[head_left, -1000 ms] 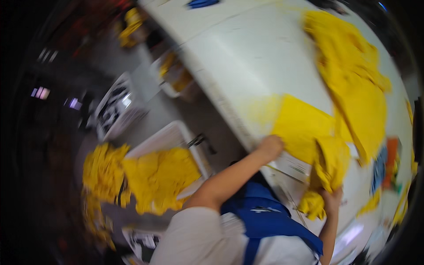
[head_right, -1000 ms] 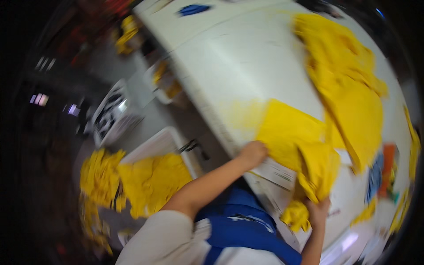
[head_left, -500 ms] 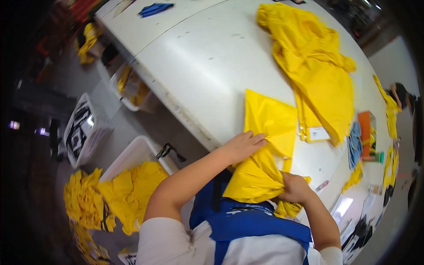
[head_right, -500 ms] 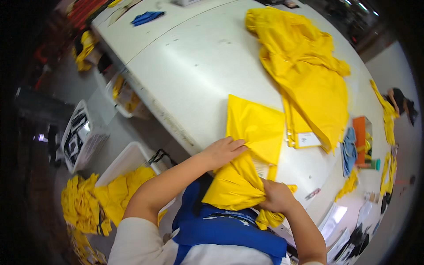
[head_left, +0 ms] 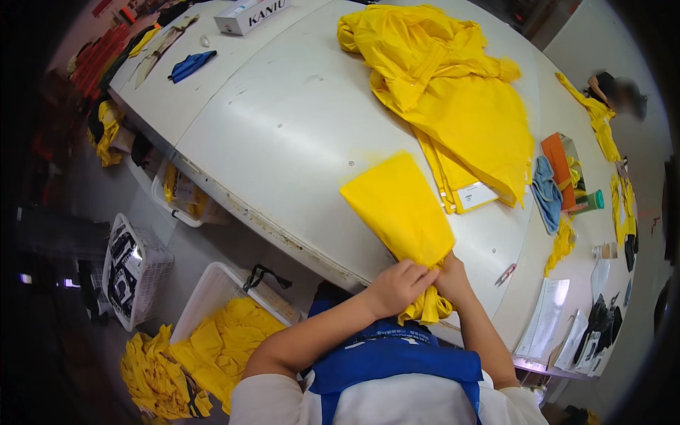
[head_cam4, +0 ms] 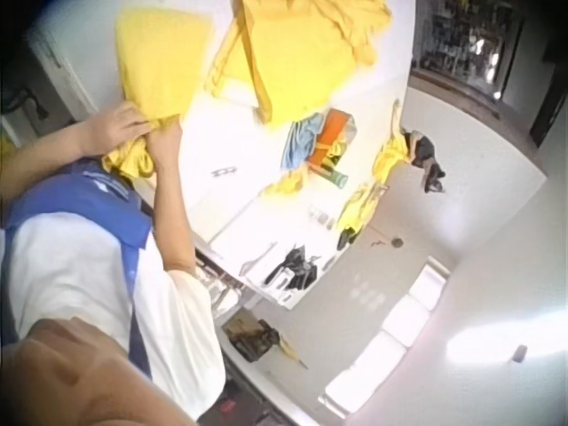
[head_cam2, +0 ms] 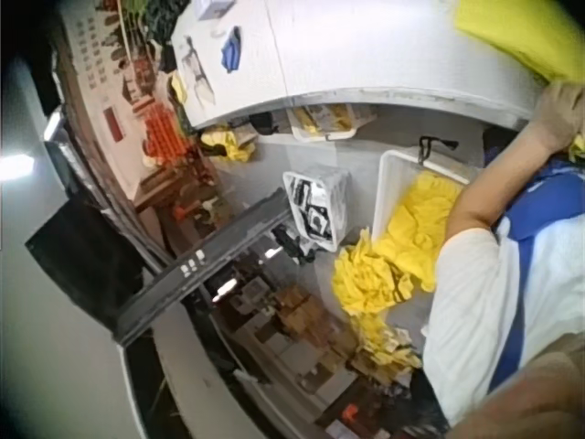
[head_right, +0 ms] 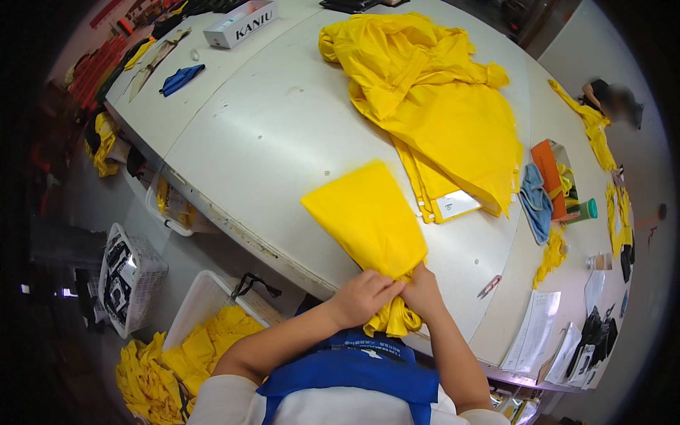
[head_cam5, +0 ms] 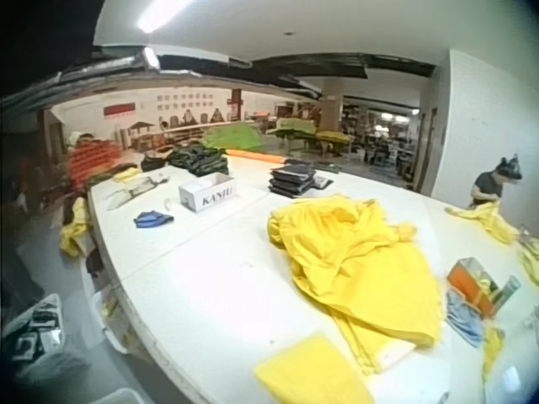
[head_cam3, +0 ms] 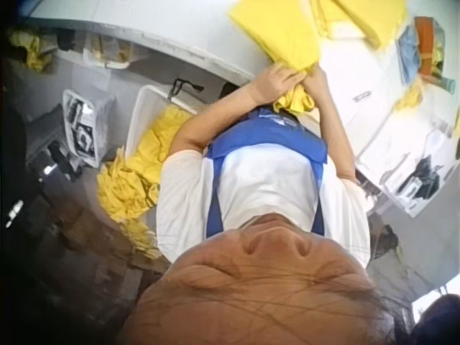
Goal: The person folds a yellow garment on a white table. They smooth the fabric, trim loose threads with scissors, and fold the item into a compact rectangle. The folded garment is placed on a stack of similar items.
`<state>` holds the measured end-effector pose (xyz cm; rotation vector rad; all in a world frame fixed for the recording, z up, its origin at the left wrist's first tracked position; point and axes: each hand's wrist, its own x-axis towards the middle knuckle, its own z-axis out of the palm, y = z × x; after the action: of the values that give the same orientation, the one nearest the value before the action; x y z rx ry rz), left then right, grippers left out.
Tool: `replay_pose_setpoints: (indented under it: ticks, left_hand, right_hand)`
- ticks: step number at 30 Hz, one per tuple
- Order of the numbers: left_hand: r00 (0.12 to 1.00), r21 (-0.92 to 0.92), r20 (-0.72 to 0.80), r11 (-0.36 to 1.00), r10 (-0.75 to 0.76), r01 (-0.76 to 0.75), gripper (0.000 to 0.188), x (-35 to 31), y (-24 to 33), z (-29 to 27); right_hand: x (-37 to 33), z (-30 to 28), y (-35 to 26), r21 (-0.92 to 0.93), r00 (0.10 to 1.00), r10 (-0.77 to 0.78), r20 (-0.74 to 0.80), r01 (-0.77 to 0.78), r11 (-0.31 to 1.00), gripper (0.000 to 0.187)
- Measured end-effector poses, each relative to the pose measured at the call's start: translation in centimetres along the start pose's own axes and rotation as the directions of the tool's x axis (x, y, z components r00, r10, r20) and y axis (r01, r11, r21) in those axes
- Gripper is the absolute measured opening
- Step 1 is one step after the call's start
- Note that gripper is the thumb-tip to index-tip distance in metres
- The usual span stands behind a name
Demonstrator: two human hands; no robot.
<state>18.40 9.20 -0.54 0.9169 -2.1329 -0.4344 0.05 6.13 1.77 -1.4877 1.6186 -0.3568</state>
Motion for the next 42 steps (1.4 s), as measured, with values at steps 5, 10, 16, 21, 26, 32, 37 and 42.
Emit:
replay_pose_setpoints:
  ticks: [5,10,16,21,26,32,37,42]
  left_hand:
    - [0.955,0.001,-0.156,0.967,-0.25,0.254,0.097,-5.3,-2.6,0.3]
    - [0.934,-0.093,-0.255,0.968,-0.25,0.234,0.08,-3.2,-4.9,3.3]
    - [0.852,-0.42,0.008,0.771,-0.524,0.478,0.082,-0.6,-2.3,1.4]
    - [0.841,-0.484,0.027,0.73,-0.54,0.484,0.074,-0.8,-0.2,3.9]
    - [0.677,-0.373,0.56,0.584,-0.478,0.721,0.059,-4.8,-1.0,5.5]
    - [0.595,-0.672,0.673,-0.7,-0.44,0.242,0.056,-6.3,-3.0,6.7]
    - [0.656,-0.793,0.571,-0.538,-0.493,0.285,0.065,-4.4,-1.3,6.2]
    - [0.657,-0.805,0.592,-0.382,-0.467,0.454,0.074,-3.1,-1.5,5.6]
  right_hand:
    - [1.8,-0.8,1.6,0.494,0.993,-0.083,0.088,0.029,0.869,0.07]
    - [1.5,-1.3,-0.8,0.813,0.987,-0.07,0.146,-0.079,0.577,0.069]
    - [4.1,-2.9,-0.9,0.535,0.995,-0.032,-0.098,0.08,0.841,0.055]
    - [4.1,-2.9,-3.5,0.707,0.954,0.08,-0.289,0.156,0.69,0.048]
    - [7.5,-1.5,1.5,0.214,0.963,-0.121,-0.242,0.175,0.961,0.059]
    - [6.3,1.9,4.1,0.063,0.906,-0.36,-0.223,0.382,0.922,0.049]
    - [6.4,-0.2,2.0,-0.192,0.889,-0.413,-0.199,0.378,0.906,0.042]
    - [6.3,1.3,0.9,-0.441,0.736,-0.668,-0.112,0.565,0.697,0.041]
